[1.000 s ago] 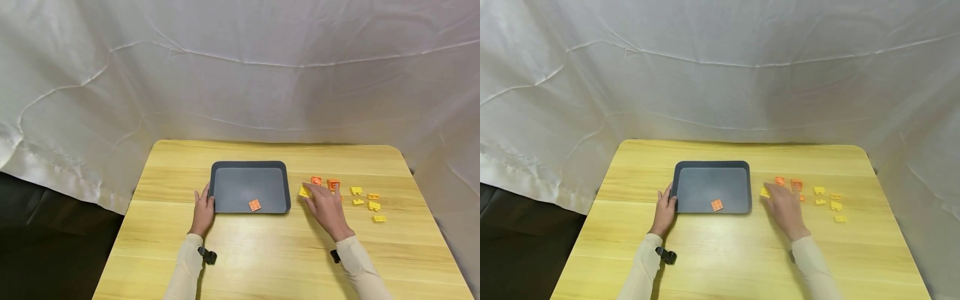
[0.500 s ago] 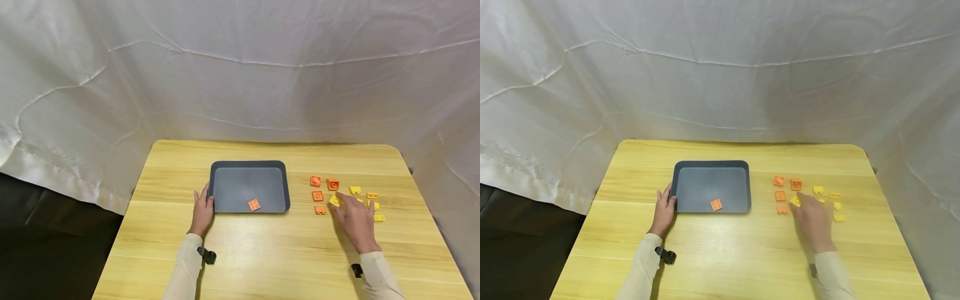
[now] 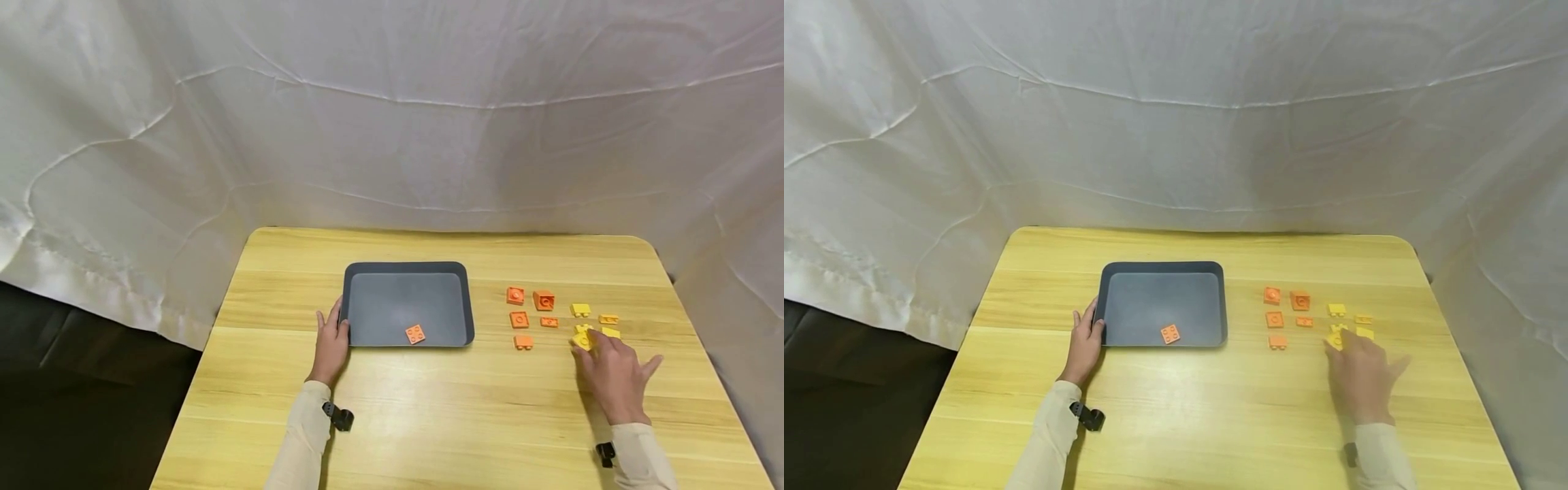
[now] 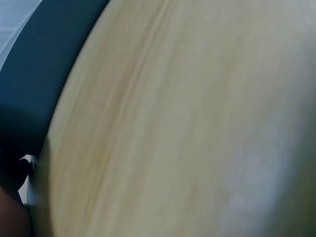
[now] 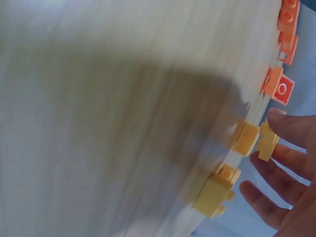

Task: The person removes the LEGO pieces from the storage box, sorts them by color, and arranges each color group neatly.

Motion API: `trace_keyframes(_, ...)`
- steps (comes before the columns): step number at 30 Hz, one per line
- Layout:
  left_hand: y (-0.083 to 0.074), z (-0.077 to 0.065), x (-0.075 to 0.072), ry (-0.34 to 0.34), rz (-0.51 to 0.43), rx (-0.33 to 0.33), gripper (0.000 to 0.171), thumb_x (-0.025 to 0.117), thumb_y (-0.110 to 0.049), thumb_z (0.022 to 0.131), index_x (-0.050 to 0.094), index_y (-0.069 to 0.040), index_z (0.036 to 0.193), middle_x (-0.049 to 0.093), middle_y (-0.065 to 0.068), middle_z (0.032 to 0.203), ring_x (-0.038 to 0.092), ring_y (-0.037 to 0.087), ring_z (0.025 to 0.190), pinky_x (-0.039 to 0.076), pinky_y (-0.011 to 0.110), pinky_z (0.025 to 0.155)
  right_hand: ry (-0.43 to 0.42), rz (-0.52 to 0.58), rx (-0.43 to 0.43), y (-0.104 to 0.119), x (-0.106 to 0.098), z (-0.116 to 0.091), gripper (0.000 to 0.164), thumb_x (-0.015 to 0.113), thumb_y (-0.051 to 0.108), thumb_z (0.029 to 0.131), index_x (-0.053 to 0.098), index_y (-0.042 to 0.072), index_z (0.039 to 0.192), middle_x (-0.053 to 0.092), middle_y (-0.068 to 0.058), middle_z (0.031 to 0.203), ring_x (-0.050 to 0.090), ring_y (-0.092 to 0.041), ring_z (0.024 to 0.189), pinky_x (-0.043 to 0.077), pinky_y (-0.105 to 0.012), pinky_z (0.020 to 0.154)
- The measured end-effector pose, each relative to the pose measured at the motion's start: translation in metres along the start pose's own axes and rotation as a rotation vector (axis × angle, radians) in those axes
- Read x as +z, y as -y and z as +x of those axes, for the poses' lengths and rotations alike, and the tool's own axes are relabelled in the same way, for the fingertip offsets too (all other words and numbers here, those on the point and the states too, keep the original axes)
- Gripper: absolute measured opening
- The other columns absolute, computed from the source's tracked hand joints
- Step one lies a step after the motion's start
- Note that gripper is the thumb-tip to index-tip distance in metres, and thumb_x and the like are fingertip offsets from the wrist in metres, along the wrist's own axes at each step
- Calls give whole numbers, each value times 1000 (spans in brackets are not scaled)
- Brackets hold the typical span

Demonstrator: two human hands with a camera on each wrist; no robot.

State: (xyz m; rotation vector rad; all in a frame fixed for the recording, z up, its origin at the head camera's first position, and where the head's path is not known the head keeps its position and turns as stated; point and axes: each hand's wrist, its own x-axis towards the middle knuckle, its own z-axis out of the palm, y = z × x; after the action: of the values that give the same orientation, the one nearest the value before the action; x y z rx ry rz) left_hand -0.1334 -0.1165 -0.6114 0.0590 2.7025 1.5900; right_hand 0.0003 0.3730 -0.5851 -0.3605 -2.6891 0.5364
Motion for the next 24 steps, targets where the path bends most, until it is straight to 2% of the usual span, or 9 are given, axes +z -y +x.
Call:
trace_keyframes(8, 0, 0, 0, -2, 0, 8, 53, 44, -14, 110, 36, -12, 163, 40, 12, 163, -5, 43, 157, 2, 63, 126, 29, -34, 35, -10, 1, -3, 41, 86, 12, 85, 68, -3, 119, 65, -40, 110, 55, -68, 105, -9, -94, 98)
trace_keyframes(11, 1, 0, 0, -2, -2, 5, 54, 44, -15, 110, 36, -12, 163, 40, 13, 163, -6, 44, 156, 3, 65, 126, 29, -37, 35, -12, 3, -3, 41, 86, 13, 85, 69, -3, 118, 66, -40, 109, 55, -68, 104, -10, -94, 98)
trace_keyframes(24, 2, 1, 0, -9, -7, 34, 54, 44, -12, 110, 36, -11, 163, 42, 12, 161, 1, 39, 158, -3, 57, 128, 20, -15, 23, -13, 9, -6, 36, 87, 12, 84, 69, -3, 113, 66, -39, 101, 55, -69, 103, -9, -94, 99)
